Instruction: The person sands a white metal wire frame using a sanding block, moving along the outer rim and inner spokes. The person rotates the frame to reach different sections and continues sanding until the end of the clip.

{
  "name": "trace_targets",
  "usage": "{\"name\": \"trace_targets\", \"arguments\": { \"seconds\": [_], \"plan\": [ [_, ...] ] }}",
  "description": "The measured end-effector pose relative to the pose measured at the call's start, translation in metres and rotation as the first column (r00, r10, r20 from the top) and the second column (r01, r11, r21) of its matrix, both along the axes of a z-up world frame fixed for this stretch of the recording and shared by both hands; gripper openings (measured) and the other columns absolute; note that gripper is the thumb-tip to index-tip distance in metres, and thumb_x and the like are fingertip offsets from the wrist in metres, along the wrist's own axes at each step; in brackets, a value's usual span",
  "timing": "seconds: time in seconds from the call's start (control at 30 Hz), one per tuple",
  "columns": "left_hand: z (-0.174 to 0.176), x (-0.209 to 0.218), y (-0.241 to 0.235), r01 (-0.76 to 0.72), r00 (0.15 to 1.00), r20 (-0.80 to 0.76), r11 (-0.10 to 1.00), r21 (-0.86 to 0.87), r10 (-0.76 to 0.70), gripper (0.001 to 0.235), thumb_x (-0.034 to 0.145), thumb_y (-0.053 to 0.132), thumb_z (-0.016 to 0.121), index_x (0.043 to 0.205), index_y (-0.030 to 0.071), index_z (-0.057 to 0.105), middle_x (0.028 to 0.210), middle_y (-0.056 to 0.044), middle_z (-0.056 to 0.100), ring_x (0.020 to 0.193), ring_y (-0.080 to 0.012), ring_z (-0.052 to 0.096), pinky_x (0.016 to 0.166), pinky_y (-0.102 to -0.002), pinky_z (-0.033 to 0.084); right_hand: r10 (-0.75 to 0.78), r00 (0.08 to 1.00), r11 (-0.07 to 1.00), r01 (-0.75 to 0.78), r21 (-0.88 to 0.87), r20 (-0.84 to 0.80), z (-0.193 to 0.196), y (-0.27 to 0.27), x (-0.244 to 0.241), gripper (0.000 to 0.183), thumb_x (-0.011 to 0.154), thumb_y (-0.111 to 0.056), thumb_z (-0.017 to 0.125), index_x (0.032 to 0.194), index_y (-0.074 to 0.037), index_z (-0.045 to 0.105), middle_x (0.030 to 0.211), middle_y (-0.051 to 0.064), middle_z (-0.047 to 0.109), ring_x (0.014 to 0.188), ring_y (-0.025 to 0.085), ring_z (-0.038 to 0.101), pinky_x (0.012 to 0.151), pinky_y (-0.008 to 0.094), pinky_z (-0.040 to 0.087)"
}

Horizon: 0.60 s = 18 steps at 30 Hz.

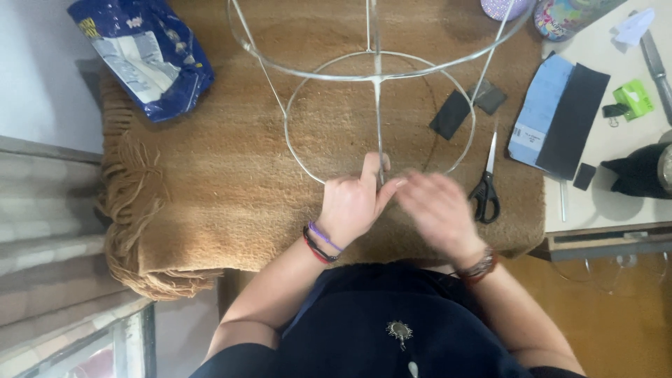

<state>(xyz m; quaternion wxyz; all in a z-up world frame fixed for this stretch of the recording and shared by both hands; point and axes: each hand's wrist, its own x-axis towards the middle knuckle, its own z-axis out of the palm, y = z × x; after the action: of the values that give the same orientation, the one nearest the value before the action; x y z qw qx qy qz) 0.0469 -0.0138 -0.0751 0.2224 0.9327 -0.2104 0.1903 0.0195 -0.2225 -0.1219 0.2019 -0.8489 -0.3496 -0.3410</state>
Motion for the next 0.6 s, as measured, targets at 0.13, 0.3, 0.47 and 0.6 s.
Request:
{"name": "trace_targets", "arguments": {
  "seconds": [0.13, 0.3, 0.47, 0.6],
  "plan": [
    [0.005, 0.001, 0.000, 0.055, 0.988, -0.135, 0.993, -0.100, -0.069, 0.030, 0.104, 0.052, 0.045, 0.110, 0.022, 0.045, 0.052, 0.001, 0.065, 0.054, -0.0198, 0.073, 0.058, -0.032, 0.059, -0.173, 0.979, 0.962, 0.192, -0.192, 0.111, -0.003, -0.027, 0.012, 0.036, 0.103, -0.004, 0.047, 0.129, -0.006, 0.071, 0.124, 0.017, 0.070, 0.115, 0.036, 0.068, 0.105, 0.050, 0.048],
    [0.006, 0.002, -0.003, 0.065, 0.992, -0.102, 0.995, -0.078, -0.073, 0.027, 0.107, 0.047, 0.040, 0.110, 0.021, 0.046, 0.052, 0.001, 0.064, 0.053, -0.0199, 0.072, 0.059, -0.033, 0.059, -0.038, 0.999, 0.999, 0.038, 0.025, -0.025, 0.007, -0.002, -0.001, 0.030, 0.104, -0.012, 0.050, 0.122, -0.011, 0.074, 0.130, 0.009, 0.073, 0.122, 0.028, 0.068, 0.115, 0.044, 0.041],
    [0.007, 0.005, -0.004, 0.061, 0.991, -0.109, 0.993, -0.098, -0.071, 0.025, 0.107, 0.046, 0.041, 0.109, 0.023, 0.052, 0.052, 0.002, 0.064, 0.053, -0.0187, 0.072, 0.058, -0.030, 0.058, -0.327, 0.935, 0.900, 0.353, -0.258, 0.137, -0.025, -0.008, 0.007, 0.035, 0.102, -0.002, 0.054, 0.133, -0.005, 0.069, 0.135, 0.018, 0.067, 0.124, 0.037, 0.064, 0.110, 0.052, 0.042],
    [0.004, 0.004, -0.004, 0.050, 0.992, -0.110, 0.995, -0.084, -0.059, 0.028, 0.107, 0.050, 0.038, 0.109, 0.025, 0.051, 0.052, 0.002, 0.064, 0.053, -0.0201, 0.072, 0.058, -0.033, 0.059, -0.031, 0.999, 0.999, 0.030, 0.028, 0.013, -0.006, -0.003, 0.001, 0.032, 0.101, -0.010, 0.052, 0.123, -0.014, 0.075, 0.134, 0.009, 0.071, 0.127, 0.029, 0.066, 0.116, 0.048, 0.040]
  ]
}}
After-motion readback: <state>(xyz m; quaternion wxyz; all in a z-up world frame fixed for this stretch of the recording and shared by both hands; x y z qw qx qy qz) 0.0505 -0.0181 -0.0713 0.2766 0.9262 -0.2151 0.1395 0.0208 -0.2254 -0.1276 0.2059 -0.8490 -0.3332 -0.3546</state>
